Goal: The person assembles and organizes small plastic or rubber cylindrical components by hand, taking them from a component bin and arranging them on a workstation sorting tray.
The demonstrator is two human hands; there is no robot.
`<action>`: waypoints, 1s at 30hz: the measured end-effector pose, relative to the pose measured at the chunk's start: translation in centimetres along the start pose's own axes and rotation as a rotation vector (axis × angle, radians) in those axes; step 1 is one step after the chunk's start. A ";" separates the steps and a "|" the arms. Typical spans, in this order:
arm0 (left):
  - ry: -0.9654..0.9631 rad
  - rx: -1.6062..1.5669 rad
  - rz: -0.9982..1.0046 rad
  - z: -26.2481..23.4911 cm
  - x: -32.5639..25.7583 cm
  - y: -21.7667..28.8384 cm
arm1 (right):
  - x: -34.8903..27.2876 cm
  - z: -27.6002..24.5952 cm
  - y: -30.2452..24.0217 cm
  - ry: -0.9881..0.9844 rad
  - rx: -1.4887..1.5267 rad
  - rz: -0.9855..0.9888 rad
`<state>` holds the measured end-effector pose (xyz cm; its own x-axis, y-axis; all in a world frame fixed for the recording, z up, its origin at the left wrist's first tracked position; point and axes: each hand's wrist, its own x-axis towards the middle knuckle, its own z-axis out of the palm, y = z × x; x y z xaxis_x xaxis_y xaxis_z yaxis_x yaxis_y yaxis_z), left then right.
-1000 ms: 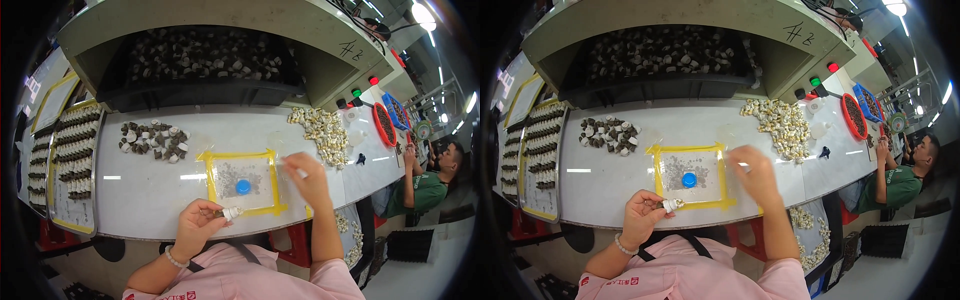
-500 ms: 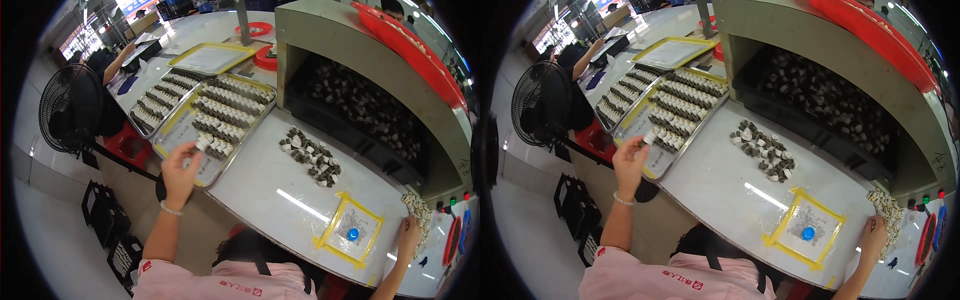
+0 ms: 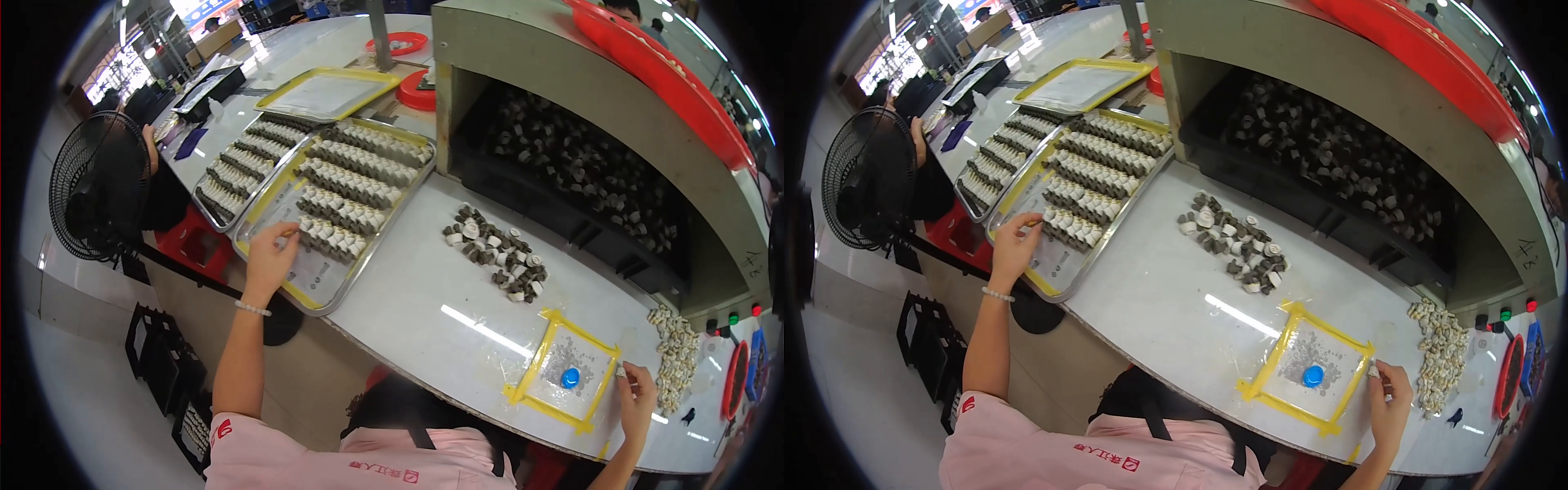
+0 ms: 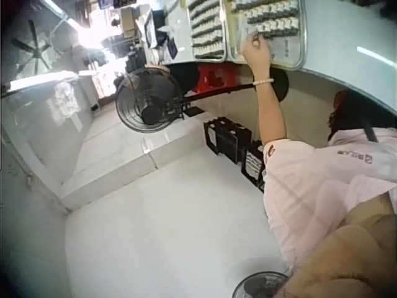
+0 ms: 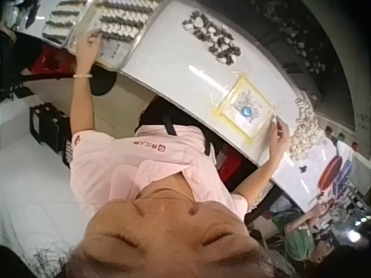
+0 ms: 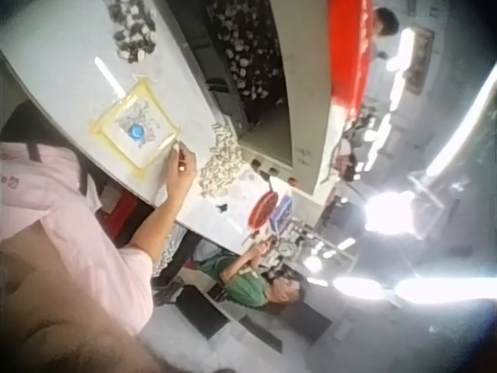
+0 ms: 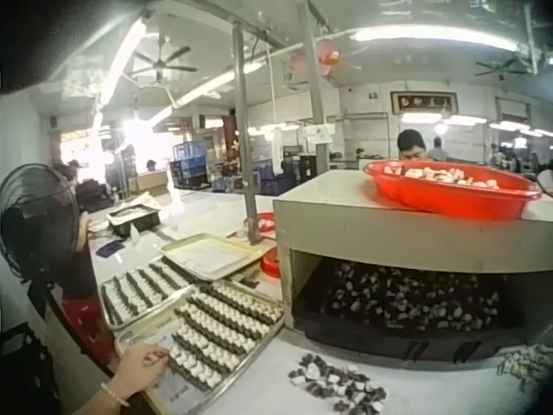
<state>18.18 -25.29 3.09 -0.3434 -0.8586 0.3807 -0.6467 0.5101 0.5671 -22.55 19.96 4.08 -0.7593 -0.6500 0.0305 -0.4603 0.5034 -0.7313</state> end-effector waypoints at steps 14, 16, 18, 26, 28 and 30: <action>-0.315 -0.217 0.507 9.4 -3.5 17.6 | -1.3 1.9 -2.3 -0.132 0.124 -0.064; -0.368 -0.175 0.525 10.9 -2.9 18.7 | -1.5 2.4 -3.6 -0.125 0.068 -0.056; -0.349 -0.134 0.565 12.6 -2.5 18.6 | -2.0 2.2 -3.7 -0.085 -0.030 -0.105; -0.509 -0.144 0.476 11.5 -2.9 18.5 | -1.3 2.3 -3.2 0.016 -0.214 -0.209; -0.502 -0.213 0.464 11.3 -3.6 17.9 | -1.0 2.9 -3.5 0.029 -0.036 -0.260; -0.475 -0.252 0.467 11.4 -3.9 17.7 | -0.7 2.9 -4.4 -0.020 -0.026 -0.302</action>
<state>0.35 -13.53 3.31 -0.8429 -0.4478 0.2982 -0.2024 0.7774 0.5955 -18.64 16.55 5.25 -0.5772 -0.7836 0.2298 -0.6756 0.3001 -0.6734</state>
